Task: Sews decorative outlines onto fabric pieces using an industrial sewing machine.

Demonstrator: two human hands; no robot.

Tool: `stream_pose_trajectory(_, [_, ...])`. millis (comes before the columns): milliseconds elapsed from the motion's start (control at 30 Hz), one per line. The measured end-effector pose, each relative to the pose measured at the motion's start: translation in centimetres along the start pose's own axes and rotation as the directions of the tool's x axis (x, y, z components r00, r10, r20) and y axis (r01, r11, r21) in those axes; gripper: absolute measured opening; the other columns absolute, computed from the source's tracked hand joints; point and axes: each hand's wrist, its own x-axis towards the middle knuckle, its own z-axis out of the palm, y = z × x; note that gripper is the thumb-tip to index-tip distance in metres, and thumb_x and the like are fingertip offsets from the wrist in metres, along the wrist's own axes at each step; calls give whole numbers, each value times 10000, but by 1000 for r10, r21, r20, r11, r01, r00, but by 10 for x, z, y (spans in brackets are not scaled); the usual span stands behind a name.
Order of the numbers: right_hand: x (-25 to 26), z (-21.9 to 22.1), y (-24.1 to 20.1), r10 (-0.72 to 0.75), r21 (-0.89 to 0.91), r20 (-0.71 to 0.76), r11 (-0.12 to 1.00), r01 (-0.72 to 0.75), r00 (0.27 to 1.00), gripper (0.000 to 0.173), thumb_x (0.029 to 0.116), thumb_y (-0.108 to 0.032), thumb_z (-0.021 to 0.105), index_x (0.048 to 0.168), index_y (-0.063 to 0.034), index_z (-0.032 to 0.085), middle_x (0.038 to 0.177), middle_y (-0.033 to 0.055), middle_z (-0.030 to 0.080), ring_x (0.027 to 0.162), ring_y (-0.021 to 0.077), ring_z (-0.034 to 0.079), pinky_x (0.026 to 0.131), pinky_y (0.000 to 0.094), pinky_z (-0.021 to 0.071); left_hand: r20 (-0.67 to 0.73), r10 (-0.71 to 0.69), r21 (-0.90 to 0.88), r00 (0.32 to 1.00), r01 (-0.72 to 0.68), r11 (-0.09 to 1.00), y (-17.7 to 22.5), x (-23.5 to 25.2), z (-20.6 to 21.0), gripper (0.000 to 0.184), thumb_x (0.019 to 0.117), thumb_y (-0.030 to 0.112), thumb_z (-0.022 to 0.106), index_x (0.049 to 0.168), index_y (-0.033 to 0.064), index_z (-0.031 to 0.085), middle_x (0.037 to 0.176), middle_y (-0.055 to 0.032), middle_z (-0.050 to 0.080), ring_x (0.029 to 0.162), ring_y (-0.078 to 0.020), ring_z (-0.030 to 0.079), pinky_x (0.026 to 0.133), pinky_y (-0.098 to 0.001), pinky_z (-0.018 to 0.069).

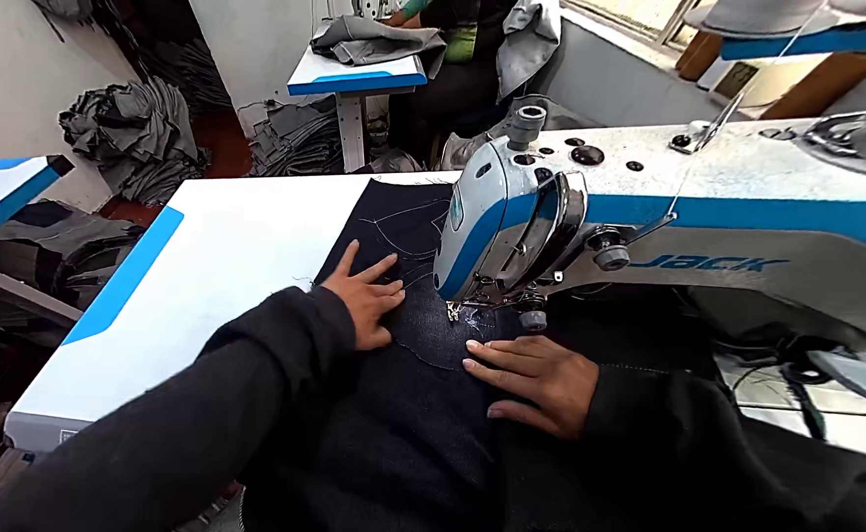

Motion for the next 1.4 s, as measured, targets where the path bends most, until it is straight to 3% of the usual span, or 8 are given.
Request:
stream_pose_trajectory(67, [-3,10,-5,64,32,-99,998,-61,993,550,1033,-533,422,1267,-153,745,1330,92,699,1189,277,685,978,455,543,-24,-221,-217,975,211,953,52,7,-2,532,1040,229,499,1533,37,451,1635,-139,375,1582,-350,146,1221,-685,-4])
stream_pose_trajectory(167, [0,17,-16,138,66,-168,989,-129,976,528,1022,-515,451,1230,-145,765,1297,82,718,1175,268,691,968,446,543,-174,-370,-326,912,301,896,72,17,44,607,1075,488,398,1579,149,409,1664,-37,344,1583,-306,171,1192,-723,14])
stream_pose_trajectory(300, [27,30,-62,343,-30,-178,935,-354,922,581,1017,-505,433,1226,-61,742,1263,117,729,1128,299,712,922,488,567,-219,-22,-186,976,-19,982,21,29,49,633,1046,521,438,1528,113,484,1632,-68,400,1561,-311,249,1171,-757,63])
stream_pose_trajectory(400, [59,42,-100,475,-166,-252,837,-521,843,620,1030,-478,407,1199,27,725,1213,194,733,1055,358,736,866,499,585,-219,270,-111,938,-298,948,-14,49,40,617,1025,507,475,1428,51,583,1548,-141,502,1519,-353,339,1161,-763,118])
stream_pose_trajectory(500, [78,45,-121,539,-304,-293,731,-611,790,629,1010,-480,437,1155,52,739,1111,203,760,966,342,755,804,461,583,-188,414,-63,891,-432,900,-28,63,34,611,1021,505,467,1375,29,615,1502,-165,542,1502,-370,364,1165,-751,142])
stream_pose_trajectory(633, [73,23,-112,555,-213,-213,776,-593,804,559,966,-450,536,1107,45,756,1059,175,776,879,328,766,692,455,593,-232,441,-58,867,-465,884,-31,65,39,626,1013,533,466,1390,55,614,1512,-135,542,1513,-354,349,1171,-751,127])
stream_pose_trajectory(800, [66,30,-107,490,-296,-205,795,-530,848,587,1018,-454,428,1130,20,756,1105,158,767,863,308,742,642,424,545,-255,443,-63,859,-472,879,-31,65,42,651,1003,560,469,1412,71,602,1530,-110,530,1518,-335,346,1163,-754,142])
stream_pose_trajectory(1400, [57,36,-97,432,-343,-251,797,-497,866,609,1042,-467,371,1169,-18,762,1152,115,764,835,258,705,648,392,483,-228,285,-99,931,-314,944,-25,58,41,702,998,569,490,1508,87,501,1604,-83,443,1548,-324,282,1180,-739,91])
